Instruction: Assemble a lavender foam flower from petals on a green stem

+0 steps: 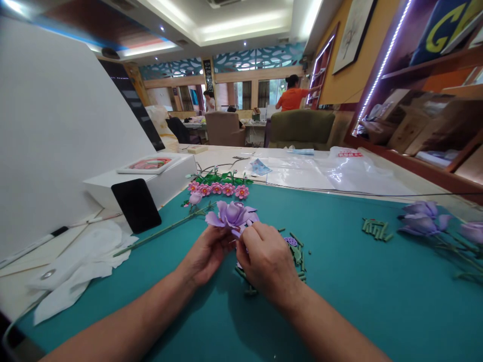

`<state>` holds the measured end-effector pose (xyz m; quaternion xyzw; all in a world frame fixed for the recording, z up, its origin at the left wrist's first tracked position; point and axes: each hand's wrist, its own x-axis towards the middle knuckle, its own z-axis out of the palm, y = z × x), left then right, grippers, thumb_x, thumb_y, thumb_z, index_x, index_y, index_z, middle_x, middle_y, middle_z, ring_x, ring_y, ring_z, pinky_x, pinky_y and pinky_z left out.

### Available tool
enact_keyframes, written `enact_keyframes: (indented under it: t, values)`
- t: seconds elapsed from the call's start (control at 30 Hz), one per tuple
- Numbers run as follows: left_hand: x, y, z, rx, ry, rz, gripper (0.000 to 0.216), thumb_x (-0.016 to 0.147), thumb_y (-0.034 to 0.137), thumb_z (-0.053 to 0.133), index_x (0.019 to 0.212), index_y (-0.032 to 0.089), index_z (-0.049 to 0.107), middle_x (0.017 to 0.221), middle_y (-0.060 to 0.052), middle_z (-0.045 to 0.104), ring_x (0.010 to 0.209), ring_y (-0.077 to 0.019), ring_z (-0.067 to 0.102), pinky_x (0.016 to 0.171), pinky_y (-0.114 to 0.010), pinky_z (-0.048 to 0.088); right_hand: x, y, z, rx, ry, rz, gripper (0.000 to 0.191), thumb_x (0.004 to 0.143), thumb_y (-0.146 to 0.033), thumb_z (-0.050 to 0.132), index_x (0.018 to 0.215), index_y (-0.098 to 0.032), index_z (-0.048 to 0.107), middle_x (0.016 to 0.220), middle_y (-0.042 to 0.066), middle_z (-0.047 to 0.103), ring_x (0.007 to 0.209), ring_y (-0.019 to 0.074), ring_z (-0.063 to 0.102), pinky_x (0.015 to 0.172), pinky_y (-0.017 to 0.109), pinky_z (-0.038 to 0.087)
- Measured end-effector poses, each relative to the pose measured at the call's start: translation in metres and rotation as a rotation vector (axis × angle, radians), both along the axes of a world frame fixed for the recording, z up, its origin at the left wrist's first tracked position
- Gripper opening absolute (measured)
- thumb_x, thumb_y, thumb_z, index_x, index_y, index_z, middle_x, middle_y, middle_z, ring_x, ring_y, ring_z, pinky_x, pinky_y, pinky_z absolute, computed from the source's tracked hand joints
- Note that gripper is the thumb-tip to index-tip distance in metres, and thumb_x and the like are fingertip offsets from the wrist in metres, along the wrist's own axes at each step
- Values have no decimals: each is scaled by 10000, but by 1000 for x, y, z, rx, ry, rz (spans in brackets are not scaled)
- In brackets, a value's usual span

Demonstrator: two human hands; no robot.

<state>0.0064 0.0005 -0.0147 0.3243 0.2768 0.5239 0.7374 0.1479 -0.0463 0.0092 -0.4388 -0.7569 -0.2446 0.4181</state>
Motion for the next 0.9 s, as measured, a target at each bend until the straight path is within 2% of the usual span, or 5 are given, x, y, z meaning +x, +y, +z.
enact_keyframes:
  t: [0.23, 0.5, 0.7, 0.8, 0.9]
  values:
    - [0, 1, 0, 1, -11, -14, 205, 635, 223, 751, 772, 161, 612, 777, -29, 678, 741, -157, 634, 686, -269, 481, 0, 0, 0, -1, 0, 22, 235, 874, -152, 488, 646, -208, 479, 608, 0, 482, 595, 140, 454, 578, 258, 346]
    - [-3, 2, 7, -17, 6, -60, 181, 624, 189, 726, 772, 148, 631, 746, -38, 698, 713, -158, 642, 689, -268, 487, 6, 0, -1, -117, 41, 121, 144, 906, -196, 507, 786, -191, 588, 715, 35, 590, 704, 152, 544, 659, 262, 410]
    - [-6, 1, 12, -28, -5, -77, 116, 648, 170, 711, 748, 140, 660, 733, -42, 698, 712, -163, 640, 706, -283, 494, 12, -4, 16, -206, 161, 204, 129, 901, -289, 546, 870, -186, 617, 787, 44, 658, 736, 153, 602, 659, 256, 449]
    - [-9, 3, 15, -38, -24, -78, 57, 676, 163, 700, 692, 154, 646, 713, -35, 685, 690, -158, 630, 708, -292, 494, 23, -5, 30, -213, 285, 127, 173, 924, -276, 482, 851, -199, 619, 781, 41, 665, 710, 151, 606, 635, 259, 452]
    - [-15, 7, 19, -37, -55, -80, 97, 675, 152, 693, 630, 166, 609, 664, -22, 661, 659, -157, 617, 717, -314, 501, 38, -1, 37, -212, 370, -2, 179, 907, -289, 486, 830, -212, 629, 767, 38, 675, 674, 161, 603, 596, 267, 448]
